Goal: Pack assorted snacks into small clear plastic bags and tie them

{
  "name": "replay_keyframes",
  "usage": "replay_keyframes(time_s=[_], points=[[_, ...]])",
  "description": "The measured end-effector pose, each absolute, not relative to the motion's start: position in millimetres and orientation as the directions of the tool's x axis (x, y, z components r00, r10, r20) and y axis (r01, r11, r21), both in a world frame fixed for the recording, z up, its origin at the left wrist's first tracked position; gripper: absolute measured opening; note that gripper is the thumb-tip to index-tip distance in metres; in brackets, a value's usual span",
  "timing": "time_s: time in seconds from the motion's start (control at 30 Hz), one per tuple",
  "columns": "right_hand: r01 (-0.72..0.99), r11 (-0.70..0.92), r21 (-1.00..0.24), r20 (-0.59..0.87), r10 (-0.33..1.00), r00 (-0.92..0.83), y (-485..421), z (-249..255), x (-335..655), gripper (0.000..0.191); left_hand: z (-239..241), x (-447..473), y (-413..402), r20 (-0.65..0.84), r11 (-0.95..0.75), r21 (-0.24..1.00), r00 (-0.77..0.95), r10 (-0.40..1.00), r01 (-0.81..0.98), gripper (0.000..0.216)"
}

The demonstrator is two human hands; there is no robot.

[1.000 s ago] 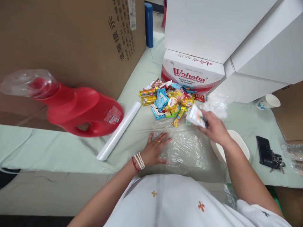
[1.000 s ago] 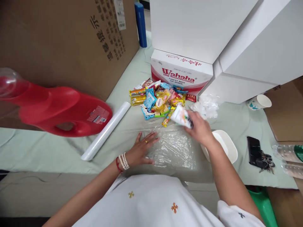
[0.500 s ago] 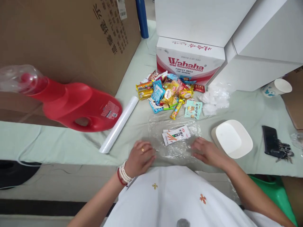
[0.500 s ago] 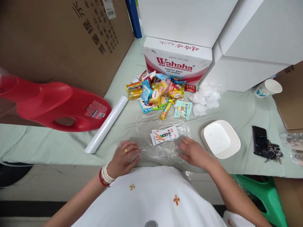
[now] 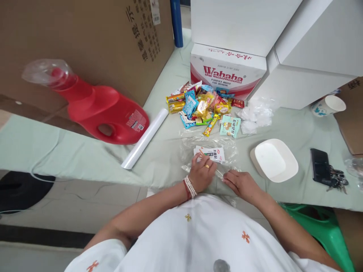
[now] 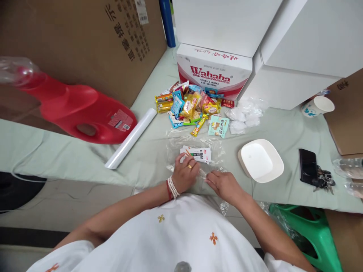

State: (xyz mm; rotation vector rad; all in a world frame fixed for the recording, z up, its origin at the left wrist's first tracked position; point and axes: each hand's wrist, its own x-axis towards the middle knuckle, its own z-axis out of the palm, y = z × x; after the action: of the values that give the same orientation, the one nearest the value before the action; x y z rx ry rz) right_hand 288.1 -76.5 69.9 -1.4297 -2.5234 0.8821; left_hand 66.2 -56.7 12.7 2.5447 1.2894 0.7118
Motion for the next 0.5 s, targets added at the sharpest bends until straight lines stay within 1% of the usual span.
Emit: replay_keyframes(time_s=[0.1,0.17,0.2,0.27,0.33,0.37,0.4,0.43,0.47,0.5], points=[[0.73,0.412,-0.545,-0.187,0.789,-0.585,-82.5,76.3,302.2,0.039,18.6,33.1,-65.4,0.356,-0.542,0.359,0.426,0.832,0.76,0.03],[0.696,0.408,-0.591,-0.153,0.791,-0.593,-81.0,80.3,311.2,0.034,24.6,1.5,-72.0,0.354,-0.508,0.406,0.381,0.854,0.76,0.03],[0.663,0.406,-0.629,-0.122,0.791,-0.6,-77.4,82.0,314.7,0.031,27.2,-13.6,-73.2,0.337,-0.492,0.453,0.368,0.866,0.743,0.028],[0.583,0.391,-0.712,-0.059,0.794,-0.605,-63.6,83.0,318.3,0.026,29.8,-37.4,-68.1,0.25,-0.427,0.603,0.349,0.903,0.674,0.026],[0.554,0.323,-0.767,-0.056,0.827,-0.56,-41.5,79.7,317.7,0.026,27.0,-49.7,-52.1,0.105,-0.266,0.736,0.282,0.954,0.623,0.026],[0.577,0.262,-0.773,-0.095,0.853,-0.514,-28.1,76.5,316.2,0.027,23.8,-51.9,-41.0,0.025,-0.16,0.761,0.219,0.975,0.629,0.026],[0.622,0.195,-0.758,-0.153,0.875,-0.46,-14.0,72.8,314.3,0.028,20.0,-52.1,-29.1,-0.037,-0.063,0.748,0.137,0.99,0.66,0.026],[0.687,0.137,-0.714,-0.218,0.889,-0.404,0.1,68.9,312.2,0.028,16.1,-51.1,-17.3,-0.065,0.013,0.705,0.046,0.997,0.709,0.025],[0.763,0.101,-0.638,-0.278,0.894,-0.351,13.5,65.6,310.0,0.026,12.9,-49.6,-6.9,-0.054,0.064,0.643,-0.038,0.998,0.763,0.028],[0.837,0.092,-0.539,-0.322,0.896,-0.306,25.6,63.2,307.7,0.023,10.9,-48.2,1.4,-0.011,0.091,0.579,-0.104,0.994,0.81,0.034]])
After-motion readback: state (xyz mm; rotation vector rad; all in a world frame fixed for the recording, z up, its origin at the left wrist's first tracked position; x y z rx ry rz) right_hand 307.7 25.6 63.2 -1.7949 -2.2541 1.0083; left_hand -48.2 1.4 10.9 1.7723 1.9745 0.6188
